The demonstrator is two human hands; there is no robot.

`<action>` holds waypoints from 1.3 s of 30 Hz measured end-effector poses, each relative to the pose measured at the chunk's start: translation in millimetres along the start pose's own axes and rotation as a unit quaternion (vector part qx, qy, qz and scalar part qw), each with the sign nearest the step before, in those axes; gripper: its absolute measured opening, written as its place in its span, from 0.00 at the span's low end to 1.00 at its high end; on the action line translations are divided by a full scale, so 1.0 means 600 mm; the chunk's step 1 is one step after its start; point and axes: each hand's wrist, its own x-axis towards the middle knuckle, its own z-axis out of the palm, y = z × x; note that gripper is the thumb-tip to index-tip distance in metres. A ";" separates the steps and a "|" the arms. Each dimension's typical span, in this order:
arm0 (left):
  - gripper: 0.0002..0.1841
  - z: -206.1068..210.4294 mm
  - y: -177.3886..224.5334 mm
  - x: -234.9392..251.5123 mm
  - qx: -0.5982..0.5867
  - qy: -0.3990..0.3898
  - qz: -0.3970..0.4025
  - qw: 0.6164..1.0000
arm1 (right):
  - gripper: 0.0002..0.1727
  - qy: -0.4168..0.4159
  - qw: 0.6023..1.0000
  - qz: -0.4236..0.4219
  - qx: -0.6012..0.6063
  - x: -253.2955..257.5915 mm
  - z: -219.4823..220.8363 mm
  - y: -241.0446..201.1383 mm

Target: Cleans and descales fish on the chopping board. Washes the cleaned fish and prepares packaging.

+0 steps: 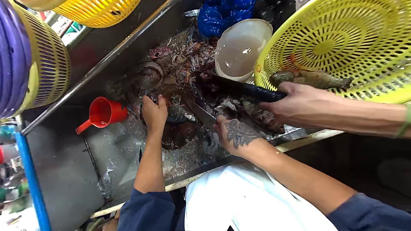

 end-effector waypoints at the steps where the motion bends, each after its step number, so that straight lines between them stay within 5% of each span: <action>1: 0.30 -0.003 -0.006 0.006 0.002 -0.010 0.007 1.000 | 0.21 0.004 1.000 -0.005 -0.006 -0.009 0.001 -0.002; 3: 0.32 -0.003 -0.027 0.023 -0.010 -0.034 0.032 0.999 | 0.21 0.012 0.999 -0.035 -0.011 -0.038 0.002 -0.006; 5: 0.37 0.001 -0.056 0.043 -0.050 -0.079 0.059 0.994 | 0.26 -0.119 0.993 -0.021 -0.004 -0.079 -0.045 -0.022; 7: 0.38 0.006 -0.084 0.062 -0.113 -0.112 0.089 0.983 | 0.20 -0.001 0.996 -0.078 -0.032 -0.028 0.018 0.007; 17: 0.28 0.020 -0.077 0.078 -0.278 -0.237 0.189 0.912 | 0.25 -0.001 0.985 -0.173 0.021 0.042 0.015 0.016; 22: 0.30 0.026 -0.051 0.054 -0.204 -0.182 0.111 0.956 | 0.27 -0.036 0.971 -0.155 0.179 0.079 0.052 0.036; 28: 0.30 0.039 -0.042 0.002 -0.066 -0.094 0.030 0.993 | 0.27 -0.038 0.988 -0.102 0.110 0.055 0.046 0.023; 33: 0.28 0.055 -0.045 -0.033 -0.090 -0.068 -0.015 0.993 | 0.28 -0.076 0.983 -0.057 0.157 0.038 0.044 0.056; 39: 0.31 0.039 -0.090 -0.039 -0.103 -0.039 -0.057 0.992 | 0.20 0.114 0.990 0.017 0.080 -0.013 0.005 0.069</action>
